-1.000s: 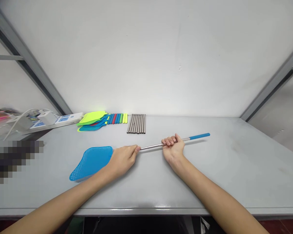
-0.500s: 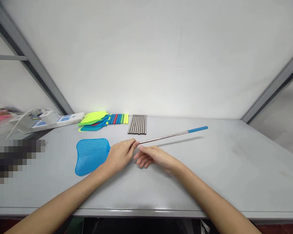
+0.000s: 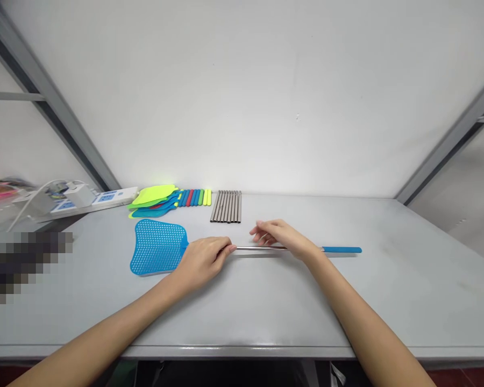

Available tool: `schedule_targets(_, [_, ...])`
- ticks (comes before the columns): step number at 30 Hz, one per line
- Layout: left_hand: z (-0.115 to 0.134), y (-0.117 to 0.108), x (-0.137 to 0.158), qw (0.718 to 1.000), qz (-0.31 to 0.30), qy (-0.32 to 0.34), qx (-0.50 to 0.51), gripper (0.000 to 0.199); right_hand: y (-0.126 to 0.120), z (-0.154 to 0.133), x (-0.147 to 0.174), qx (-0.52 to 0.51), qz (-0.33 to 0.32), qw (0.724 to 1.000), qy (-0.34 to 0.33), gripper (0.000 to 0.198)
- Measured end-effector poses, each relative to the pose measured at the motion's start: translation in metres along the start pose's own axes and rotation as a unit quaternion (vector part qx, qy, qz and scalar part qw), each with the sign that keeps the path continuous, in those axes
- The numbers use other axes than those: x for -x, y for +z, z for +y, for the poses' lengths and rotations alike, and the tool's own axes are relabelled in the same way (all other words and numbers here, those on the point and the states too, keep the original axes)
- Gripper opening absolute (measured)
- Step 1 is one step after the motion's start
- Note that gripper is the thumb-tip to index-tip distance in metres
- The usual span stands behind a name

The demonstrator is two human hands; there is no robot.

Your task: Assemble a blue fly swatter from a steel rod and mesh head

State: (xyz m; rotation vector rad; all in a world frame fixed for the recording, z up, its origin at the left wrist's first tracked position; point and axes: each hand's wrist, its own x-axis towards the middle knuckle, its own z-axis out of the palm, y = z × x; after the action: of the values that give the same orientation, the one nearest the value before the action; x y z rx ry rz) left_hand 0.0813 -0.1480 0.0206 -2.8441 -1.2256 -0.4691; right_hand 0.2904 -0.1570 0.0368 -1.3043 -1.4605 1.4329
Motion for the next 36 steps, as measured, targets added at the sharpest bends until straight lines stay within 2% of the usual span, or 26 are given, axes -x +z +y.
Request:
schedule_targets(2, [-0.001, -0.001, -0.001, 1.000, 0.003, 0.005, -0.004, 0.037, -0.001, 0.000, 0.001, 0.055, -0.067, 0.996, 0.037, 0.042])
schedule_targets(5, [0.000, -0.001, -0.001, 1.000, -0.006, 0.010, -0.003, 0.036, -0.001, -0.001, 0.004, 0.127, -0.144, 0.980, 0.050, 0.040])
schedule_targets(7, [0.002, -0.001, 0.000, 1.000, -0.024, 0.012, 0.001, 0.037, -0.002, 0.000, 0.004, 0.156, -0.162, 0.973, 0.051, 0.039])
schedule_targets(10, [0.005, 0.000, 0.003, 0.998, -0.054, 0.021, -0.001, 0.037, 0.000, 0.002, 0.003, 0.142, -0.185, 0.970, 0.071, 0.038])
schedule_targets(15, [0.007, 0.000, 0.008, 0.997, -0.063, 0.036, -0.021, 0.035, 0.004, 0.007, 0.003, 0.063, -0.209, 0.969, 0.119, 0.035])
schedule_targets(23, [0.010, 0.000, 0.011, 0.996, -0.063, 0.045, -0.033, 0.033, 0.009, 0.012, 0.000, -0.034, -0.246, 0.952, 0.178, 0.027])
schedule_targets(27, [0.013, 0.003, 0.012, 0.997, -0.063, 0.048, -0.026, 0.031, 0.013, 0.015, -0.001, -0.052, -0.251, 0.946, 0.198, 0.026])
schedule_targets(36, [0.017, 0.002, 0.013, 0.996, -0.066, 0.045, -0.028, 0.027, 0.018, 0.012, 0.000, -0.048, -0.248, 0.947, 0.198, 0.024])
